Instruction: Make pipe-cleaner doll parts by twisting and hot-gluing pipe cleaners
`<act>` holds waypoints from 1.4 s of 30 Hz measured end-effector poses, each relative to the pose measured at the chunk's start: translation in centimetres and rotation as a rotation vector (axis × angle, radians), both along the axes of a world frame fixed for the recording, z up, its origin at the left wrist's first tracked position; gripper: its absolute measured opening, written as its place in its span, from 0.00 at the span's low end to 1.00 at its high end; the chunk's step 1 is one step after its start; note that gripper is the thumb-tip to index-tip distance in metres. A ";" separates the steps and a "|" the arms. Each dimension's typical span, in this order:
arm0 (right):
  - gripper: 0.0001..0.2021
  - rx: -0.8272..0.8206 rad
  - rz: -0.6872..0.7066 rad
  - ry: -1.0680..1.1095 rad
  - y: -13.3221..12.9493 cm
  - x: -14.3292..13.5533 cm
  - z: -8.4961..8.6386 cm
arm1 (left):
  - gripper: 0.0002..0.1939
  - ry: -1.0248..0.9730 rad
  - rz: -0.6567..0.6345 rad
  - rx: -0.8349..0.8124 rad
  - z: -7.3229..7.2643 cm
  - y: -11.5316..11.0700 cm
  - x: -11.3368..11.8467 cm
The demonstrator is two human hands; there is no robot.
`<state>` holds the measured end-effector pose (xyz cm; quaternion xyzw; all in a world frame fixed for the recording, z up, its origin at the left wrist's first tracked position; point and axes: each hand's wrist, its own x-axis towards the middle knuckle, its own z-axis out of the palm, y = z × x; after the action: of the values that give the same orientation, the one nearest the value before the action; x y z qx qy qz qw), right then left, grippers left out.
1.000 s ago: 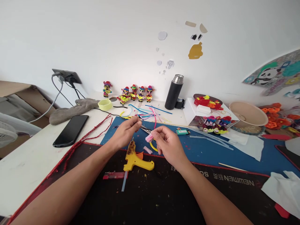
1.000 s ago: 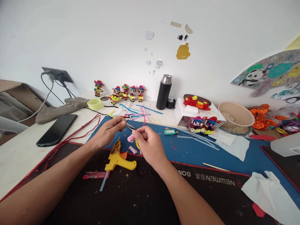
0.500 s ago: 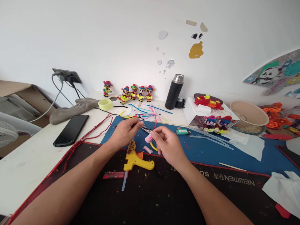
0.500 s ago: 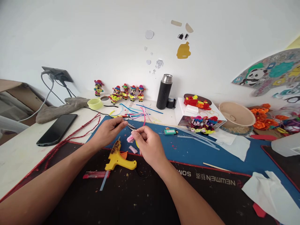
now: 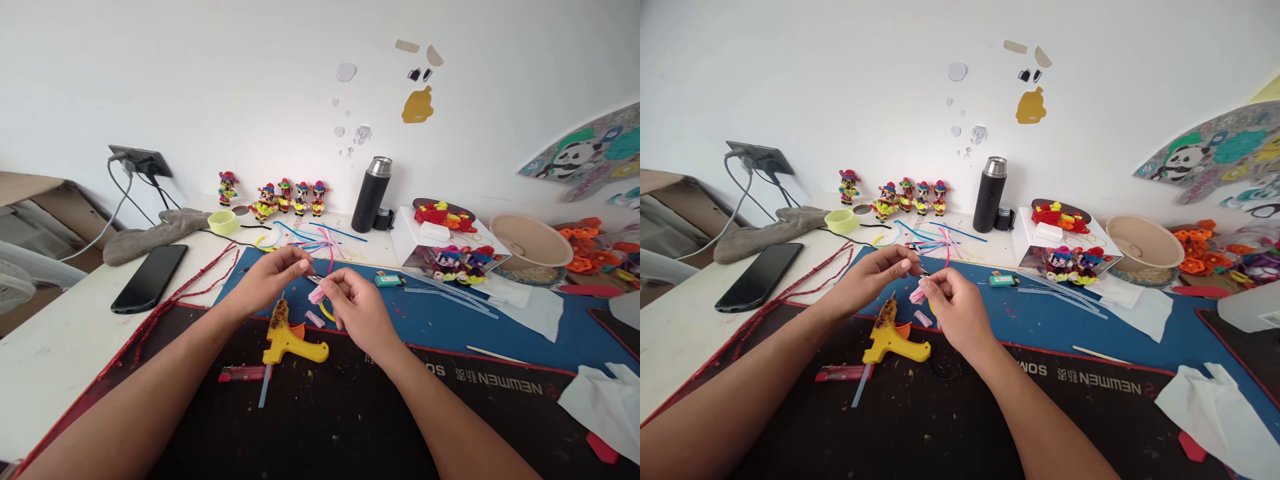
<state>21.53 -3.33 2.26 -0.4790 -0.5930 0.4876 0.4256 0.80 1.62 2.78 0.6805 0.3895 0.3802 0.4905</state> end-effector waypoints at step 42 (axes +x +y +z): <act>0.23 -0.077 -0.023 0.203 0.6 0.2 -0.2 | 0.13 -0.336 -0.312 -0.315 0.4 -1.2 0.7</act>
<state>21.76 -2.69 2.08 -0.4501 -0.5220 0.5511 0.4703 1.50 0.43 3.18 0.5750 0.2473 0.3424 0.7007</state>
